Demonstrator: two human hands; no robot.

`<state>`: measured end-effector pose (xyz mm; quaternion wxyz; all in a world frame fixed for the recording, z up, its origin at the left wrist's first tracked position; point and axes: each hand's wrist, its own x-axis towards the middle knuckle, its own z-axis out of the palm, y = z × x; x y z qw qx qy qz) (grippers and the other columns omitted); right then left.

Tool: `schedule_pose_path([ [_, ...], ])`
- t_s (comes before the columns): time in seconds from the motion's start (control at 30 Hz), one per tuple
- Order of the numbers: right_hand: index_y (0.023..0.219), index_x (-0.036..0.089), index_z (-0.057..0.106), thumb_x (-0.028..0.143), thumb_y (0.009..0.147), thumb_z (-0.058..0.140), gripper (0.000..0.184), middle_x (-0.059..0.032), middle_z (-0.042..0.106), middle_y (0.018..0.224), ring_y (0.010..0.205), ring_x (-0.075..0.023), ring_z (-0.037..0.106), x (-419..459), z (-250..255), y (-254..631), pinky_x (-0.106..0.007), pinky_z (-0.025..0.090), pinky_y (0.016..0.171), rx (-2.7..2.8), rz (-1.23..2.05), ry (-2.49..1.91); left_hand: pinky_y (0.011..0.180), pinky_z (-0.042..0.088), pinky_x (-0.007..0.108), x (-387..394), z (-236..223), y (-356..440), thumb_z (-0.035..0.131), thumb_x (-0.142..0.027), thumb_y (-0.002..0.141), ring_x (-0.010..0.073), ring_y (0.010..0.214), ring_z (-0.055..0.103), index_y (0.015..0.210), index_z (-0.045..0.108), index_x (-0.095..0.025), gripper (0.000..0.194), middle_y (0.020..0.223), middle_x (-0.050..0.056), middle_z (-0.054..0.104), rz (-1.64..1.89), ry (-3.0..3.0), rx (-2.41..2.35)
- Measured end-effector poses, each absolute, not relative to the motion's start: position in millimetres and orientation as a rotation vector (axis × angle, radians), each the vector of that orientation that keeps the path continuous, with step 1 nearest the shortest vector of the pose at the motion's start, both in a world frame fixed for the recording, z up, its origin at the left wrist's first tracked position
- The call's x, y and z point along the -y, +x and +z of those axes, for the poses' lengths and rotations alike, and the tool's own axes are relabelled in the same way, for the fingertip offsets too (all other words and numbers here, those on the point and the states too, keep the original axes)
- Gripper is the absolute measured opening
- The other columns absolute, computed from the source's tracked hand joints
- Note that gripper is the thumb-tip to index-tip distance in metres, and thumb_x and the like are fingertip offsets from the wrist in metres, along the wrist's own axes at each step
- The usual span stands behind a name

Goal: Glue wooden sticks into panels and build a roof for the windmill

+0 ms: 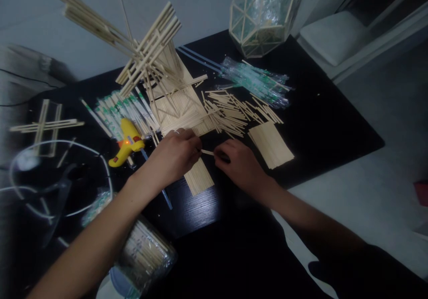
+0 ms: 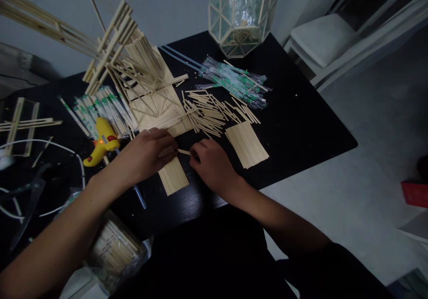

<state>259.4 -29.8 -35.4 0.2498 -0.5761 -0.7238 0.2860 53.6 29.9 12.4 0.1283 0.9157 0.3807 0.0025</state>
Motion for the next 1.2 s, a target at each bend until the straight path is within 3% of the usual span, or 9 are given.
schedule_pose_path([
  [0.2,0.086,0.019,0.070,0.006,0.091,0.069,0.013,-0.0059,0.072,0.093,0.094,-0.0216,0.065,30,-34,260,-0.035,0.050,0.087,1.947,0.798,-1.568,0.079,0.050,0.035,-29,19,42,0.063,-0.022,0.099,0.0232,0.088,0.067,0.095,0.070,-0.020,0.009,0.094,0.005,0.069,0.118,2.567,-1.136],
  [0.57,0.084,0.020,0.069,0.006,0.090,0.070,0.015,-0.0052,0.072,0.092,0.093,-0.0215,0.065,31,-34,259,-0.035,0.051,0.087,1.934,0.800,-1.566,0.079,0.054,0.032,-22,47,23,0.053,-0.030,0.106,0.0212,0.087,0.070,0.097,0.069,-0.021,0.020,0.094,0.005,0.073,0.387,2.523,-1.236],
  [0.9,0.085,0.021,0.069,0.008,0.091,0.069,0.014,-0.0038,0.071,0.092,0.093,-0.0206,0.065,31,-35,260,-0.034,0.050,0.086,1.918,0.815,-1.566,0.068,0.047,0.029,-15,59,25,0.046,-0.029,0.106,0.0178,0.071,0.062,0.097,0.059,-0.022,0.017,0.082,0.001,0.064,0.492,2.515,-1.449],
  [1.2,0.084,0.022,0.068,0.008,0.091,0.068,0.015,-0.0039,0.071,0.092,0.093,-0.0210,0.065,31,-33,259,-0.035,0.050,0.087,1.914,0.823,-1.576,0.072,0.048,0.029,0,69,22,0.077,-0.031,0.095,0.0127,0.075,0.065,0.095,0.068,-0.023,0.012,0.087,-0.004,0.072,0.978,2.321,-1.564],
])
